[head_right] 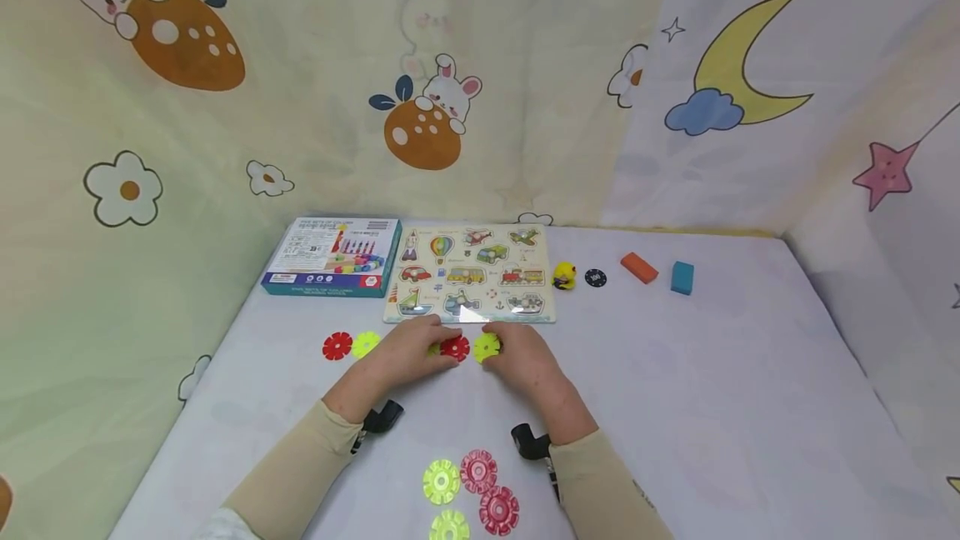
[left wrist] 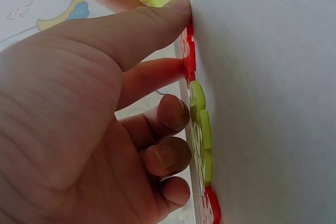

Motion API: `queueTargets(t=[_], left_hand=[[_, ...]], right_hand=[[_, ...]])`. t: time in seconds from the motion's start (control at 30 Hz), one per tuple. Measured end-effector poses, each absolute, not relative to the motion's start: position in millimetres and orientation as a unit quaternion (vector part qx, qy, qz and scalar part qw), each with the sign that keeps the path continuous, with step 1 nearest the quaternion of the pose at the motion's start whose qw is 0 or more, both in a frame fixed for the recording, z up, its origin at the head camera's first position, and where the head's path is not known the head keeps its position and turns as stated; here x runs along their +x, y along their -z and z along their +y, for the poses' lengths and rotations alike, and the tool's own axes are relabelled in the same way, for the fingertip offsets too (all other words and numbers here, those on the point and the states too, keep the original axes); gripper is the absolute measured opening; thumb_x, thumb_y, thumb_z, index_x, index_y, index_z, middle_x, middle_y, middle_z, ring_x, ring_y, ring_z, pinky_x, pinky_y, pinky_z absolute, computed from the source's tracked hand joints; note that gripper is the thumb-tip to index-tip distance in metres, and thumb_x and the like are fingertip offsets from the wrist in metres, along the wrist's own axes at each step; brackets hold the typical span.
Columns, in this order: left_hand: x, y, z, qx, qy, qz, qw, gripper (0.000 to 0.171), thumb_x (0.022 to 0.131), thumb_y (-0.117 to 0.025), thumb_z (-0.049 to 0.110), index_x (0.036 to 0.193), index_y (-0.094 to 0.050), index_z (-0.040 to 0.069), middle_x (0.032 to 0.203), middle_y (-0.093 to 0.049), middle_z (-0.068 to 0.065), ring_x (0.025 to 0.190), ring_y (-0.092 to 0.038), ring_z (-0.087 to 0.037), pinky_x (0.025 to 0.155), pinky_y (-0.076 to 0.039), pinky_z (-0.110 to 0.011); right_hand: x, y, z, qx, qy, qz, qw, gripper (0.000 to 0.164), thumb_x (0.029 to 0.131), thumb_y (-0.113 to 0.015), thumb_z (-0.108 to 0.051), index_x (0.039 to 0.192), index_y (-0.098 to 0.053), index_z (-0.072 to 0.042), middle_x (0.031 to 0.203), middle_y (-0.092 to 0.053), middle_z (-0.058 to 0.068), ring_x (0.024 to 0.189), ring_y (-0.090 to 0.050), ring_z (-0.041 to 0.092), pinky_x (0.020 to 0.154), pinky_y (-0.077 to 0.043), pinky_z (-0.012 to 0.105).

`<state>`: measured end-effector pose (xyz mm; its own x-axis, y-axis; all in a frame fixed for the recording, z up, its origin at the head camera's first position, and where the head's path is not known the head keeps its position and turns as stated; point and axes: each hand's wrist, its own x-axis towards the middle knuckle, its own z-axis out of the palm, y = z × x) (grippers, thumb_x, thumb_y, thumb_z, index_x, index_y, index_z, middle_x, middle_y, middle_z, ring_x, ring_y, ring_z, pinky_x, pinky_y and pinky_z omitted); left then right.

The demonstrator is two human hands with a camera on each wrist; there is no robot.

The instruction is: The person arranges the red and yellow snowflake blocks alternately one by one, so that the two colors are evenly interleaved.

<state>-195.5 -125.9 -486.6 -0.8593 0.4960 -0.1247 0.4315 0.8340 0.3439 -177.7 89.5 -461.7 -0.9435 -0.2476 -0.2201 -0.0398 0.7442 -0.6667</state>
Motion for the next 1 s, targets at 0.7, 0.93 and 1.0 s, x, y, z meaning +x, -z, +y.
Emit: queueTargets(t=[0.7,0.93,1.0], left_hand=[[-189.9,479.6,-108.5,0.223,-0.175,0.953,0.11,0.052,0.082,-0.069,0.044,0.128,-0.059,0.023,0.114,-0.058,0.003,0.092,-0.05,-0.012,0.078,-0.046,-0.03],[-191.1,479.1,-80.7,0.228,-0.159,0.956,0.097,0.047,0.084,-0.068,0.041,0.124,-0.063,0.015,0.091,-0.061,0.006,0.077,-0.05,-0.011,0.068,-0.043,-0.026],[-189.2,479.7,-78.6,0.222,-0.164,0.956,0.1,0.045,0.084,-0.069,0.039,0.123,-0.063,0.016,0.084,-0.059,0.007,0.074,-0.049,-0.011,0.064,-0.041,-0.025]], right_hand=[[-183.5,478.5,99.0,-0.075,0.326,0.934,0.126,0.032,0.078,-0.077,-0.016,0.108,-0.066,-0.013,0.087,-0.054,0.001,0.082,-0.048,0.018,0.069,-0.042,0.031],[-183.6,480.0,99.1,-0.082,0.328,0.933,0.121,0.033,0.078,-0.077,-0.016,0.109,-0.066,-0.011,0.087,-0.053,0.001,0.081,-0.048,0.018,0.069,-0.041,0.032],[-181.5,478.2,99.6,-0.09,0.329,0.932,0.12,0.032,0.079,-0.076,-0.017,0.109,-0.066,-0.011,0.087,-0.053,0.001,0.081,-0.048,0.018,0.068,-0.041,0.032]])
